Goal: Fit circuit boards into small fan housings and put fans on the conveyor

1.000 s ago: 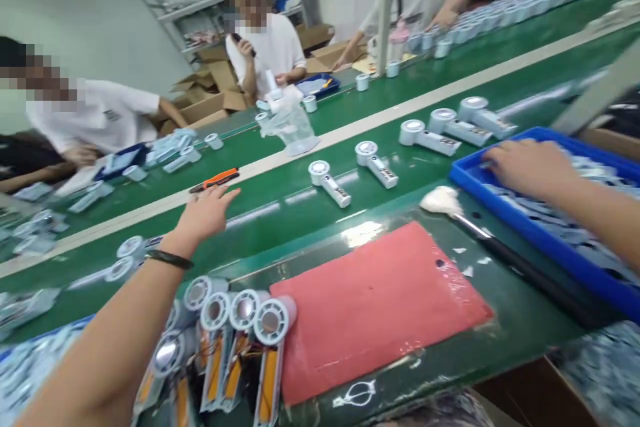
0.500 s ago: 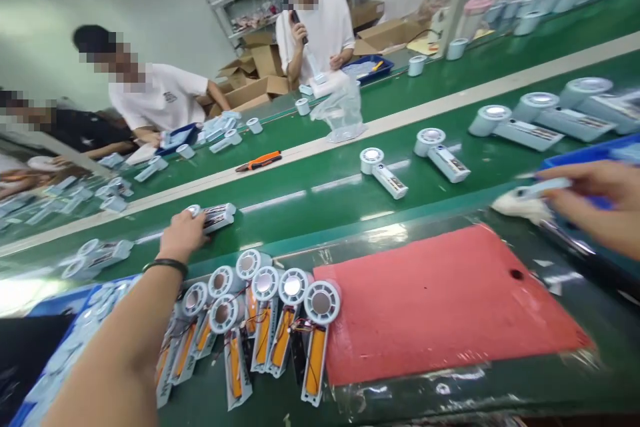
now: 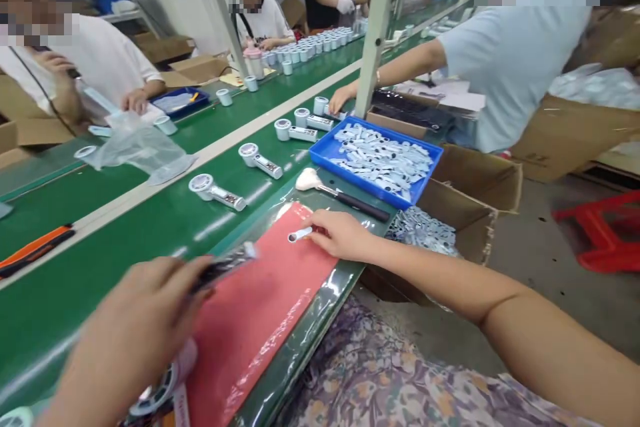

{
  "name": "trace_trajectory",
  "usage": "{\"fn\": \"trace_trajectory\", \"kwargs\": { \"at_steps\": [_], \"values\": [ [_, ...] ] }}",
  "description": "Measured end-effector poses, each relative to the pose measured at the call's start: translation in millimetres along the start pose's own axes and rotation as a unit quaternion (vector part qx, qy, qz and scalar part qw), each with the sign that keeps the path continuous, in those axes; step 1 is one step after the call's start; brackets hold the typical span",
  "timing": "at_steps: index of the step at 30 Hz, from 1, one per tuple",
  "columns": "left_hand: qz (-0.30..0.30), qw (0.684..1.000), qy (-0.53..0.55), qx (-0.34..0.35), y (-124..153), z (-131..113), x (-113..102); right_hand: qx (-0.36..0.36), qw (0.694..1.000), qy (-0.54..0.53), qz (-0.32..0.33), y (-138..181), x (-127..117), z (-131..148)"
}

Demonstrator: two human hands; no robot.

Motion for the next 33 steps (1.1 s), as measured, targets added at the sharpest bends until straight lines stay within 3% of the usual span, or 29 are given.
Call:
{"fn": "trace_trajectory", "kwargs": {
  "at_steps": [3, 5, 8, 13, 20, 24, 28, 33],
  "values": [
    [0.051, 0.997, -0.020, 0.054, -31.6, -88.5, 28.2, 0.007, 0.999, -0.038, -0.031, 11.6, -15.5, 5.3],
    [0.081, 0.996, -0.020, 0.029, -39.6, -112.3, 44.3, 0.009, 0.997, -0.070, -0.038, 19.5, -21.7, 8.5],
    [0.092, 0.995, 0.018, -0.038, -35.4, -111.4, 56.0, -0.001, 0.997, -0.074, -0.008, 23.4, -18.7, 12.9],
    [0.045, 0.983, 0.152, -0.090, -23.0, -104.4, 50.1, -0.103, 0.992, -0.023, 0.069, 13.4, 6.5, 35.7],
    [0.005, 0.975, 0.200, -0.095, -30.3, -111.2, 42.8, -0.118, 0.987, 0.030, 0.101, 2.4, 12.3, 48.9],
    [0.015, 0.975, 0.190, -0.113, -30.9, -102.6, 40.3, -0.082, 0.991, -0.043, 0.093, 1.5, 13.5, 43.6],
    [0.023, 0.982, 0.158, -0.106, -27.2, -91.3, 44.4, -0.064, 0.980, -0.126, 0.143, -2.3, 17.1, 30.8],
    [0.041, 0.981, 0.177, -0.062, -12.3, -116.4, 38.0, -0.108, 0.968, -0.087, 0.211, 8.0, 15.0, 32.8]
  ]
}}
Point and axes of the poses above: each hand's wrist, its own y-axis away from the middle knuckle, its own x-axis out of the palm, z = x × y, the point moved 2 cm from there along -y, towards the middle knuckle, and after that the axes turned 1 degree about z, right-handed, at the moved point
